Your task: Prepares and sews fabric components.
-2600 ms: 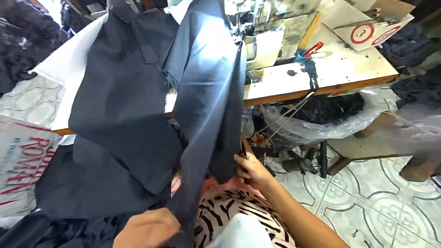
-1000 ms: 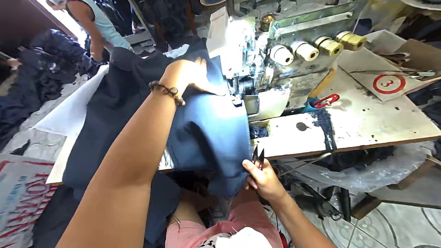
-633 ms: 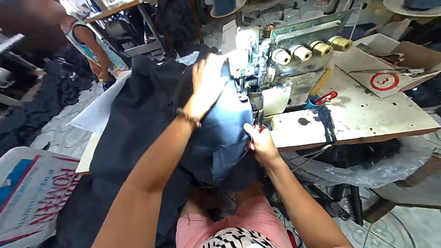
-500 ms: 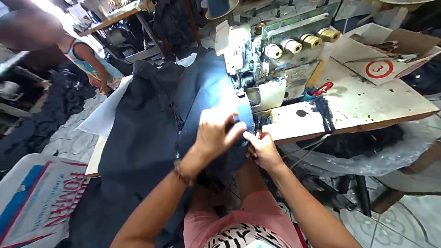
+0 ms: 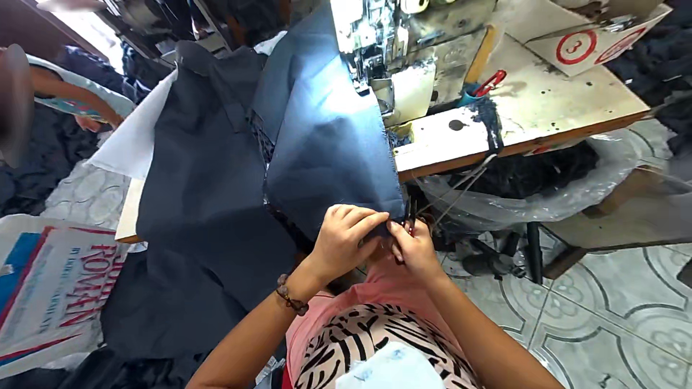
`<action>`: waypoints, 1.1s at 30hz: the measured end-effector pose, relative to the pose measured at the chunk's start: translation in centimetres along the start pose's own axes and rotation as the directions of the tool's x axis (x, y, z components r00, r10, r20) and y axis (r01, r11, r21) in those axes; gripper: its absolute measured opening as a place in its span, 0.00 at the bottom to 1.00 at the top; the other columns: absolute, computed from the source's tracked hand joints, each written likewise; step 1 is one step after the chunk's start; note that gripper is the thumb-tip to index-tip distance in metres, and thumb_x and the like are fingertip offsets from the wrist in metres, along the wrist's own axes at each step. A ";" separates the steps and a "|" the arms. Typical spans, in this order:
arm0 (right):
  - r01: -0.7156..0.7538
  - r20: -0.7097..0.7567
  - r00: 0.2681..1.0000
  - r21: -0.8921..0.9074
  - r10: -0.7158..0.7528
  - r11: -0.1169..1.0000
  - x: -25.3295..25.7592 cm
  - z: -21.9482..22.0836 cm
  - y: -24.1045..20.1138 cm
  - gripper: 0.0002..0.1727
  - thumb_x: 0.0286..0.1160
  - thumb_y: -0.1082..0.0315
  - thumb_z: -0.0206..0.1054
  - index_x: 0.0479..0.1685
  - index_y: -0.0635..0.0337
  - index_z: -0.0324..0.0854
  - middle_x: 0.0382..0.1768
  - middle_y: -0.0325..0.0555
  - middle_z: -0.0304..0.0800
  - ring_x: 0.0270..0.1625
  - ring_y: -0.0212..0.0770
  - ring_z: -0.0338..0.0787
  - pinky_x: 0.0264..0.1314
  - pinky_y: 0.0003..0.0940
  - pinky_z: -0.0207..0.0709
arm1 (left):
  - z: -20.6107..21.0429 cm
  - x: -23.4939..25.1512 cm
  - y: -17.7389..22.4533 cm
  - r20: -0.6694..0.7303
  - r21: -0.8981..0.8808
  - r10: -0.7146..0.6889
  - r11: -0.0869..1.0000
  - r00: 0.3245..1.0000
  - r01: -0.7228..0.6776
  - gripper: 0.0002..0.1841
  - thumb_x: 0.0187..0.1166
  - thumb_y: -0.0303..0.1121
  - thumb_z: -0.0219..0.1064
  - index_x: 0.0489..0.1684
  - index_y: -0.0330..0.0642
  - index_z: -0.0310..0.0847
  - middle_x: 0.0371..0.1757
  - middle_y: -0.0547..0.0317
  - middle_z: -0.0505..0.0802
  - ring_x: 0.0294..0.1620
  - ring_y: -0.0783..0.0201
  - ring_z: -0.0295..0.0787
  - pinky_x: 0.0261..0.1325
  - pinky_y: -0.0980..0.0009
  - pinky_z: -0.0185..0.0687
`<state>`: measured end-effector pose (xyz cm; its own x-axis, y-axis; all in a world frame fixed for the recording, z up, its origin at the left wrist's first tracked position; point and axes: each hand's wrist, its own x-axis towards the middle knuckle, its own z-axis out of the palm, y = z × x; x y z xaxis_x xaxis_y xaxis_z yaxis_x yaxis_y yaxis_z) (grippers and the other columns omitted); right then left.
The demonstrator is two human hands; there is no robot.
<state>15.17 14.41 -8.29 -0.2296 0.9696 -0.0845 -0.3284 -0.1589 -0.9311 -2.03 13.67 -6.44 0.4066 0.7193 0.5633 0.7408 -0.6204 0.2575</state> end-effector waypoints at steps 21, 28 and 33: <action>0.226 0.006 0.973 -0.220 -0.230 0.949 10.0 1.5 -2.3 0.10 0.84 0.72 0.58 0.34 0.62 0.81 0.17 0.30 0.80 0.16 0.21 0.78 0.21 0.18 0.76 | -5.7 14.1 -5.0 0.205 0.445 -0.304 0.876 0.930 0.188 0.21 0.87 0.33 0.60 0.76 0.35 0.79 0.75 0.39 0.85 0.75 0.38 0.81 0.77 0.37 0.70; 0.181 -0.005 0.983 -0.086 -0.182 0.980 14.9 3.1 -4.5 0.12 0.90 0.65 0.57 0.34 0.53 0.80 0.17 0.30 0.84 0.11 0.21 0.74 0.13 0.17 0.72 | -7.2 18.0 -12.9 0.408 0.181 -0.298 0.953 0.863 0.243 0.37 0.85 0.58 0.57 0.86 0.40 0.70 0.85 0.44 0.76 0.87 0.45 0.68 0.85 0.40 0.60; 0.326 0.164 0.943 -0.625 -0.289 0.710 14.7 -1.9 -7.5 0.10 0.83 0.64 0.66 0.54 0.59 0.83 0.36 0.39 0.91 0.29 0.29 0.86 0.29 0.27 0.80 | -8.1 21.7 -16.5 0.568 0.253 -0.397 0.918 0.721 0.305 0.45 0.78 0.67 0.62 0.95 0.56 0.56 0.93 0.29 0.54 0.93 0.28 0.45 0.87 0.30 0.45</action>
<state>15.95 30.23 -3.21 -0.2719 0.9300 0.2471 0.2647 0.3192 -0.9100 -9.80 37.01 7.90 0.3030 0.9423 -0.1422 0.9397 -0.2705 0.2094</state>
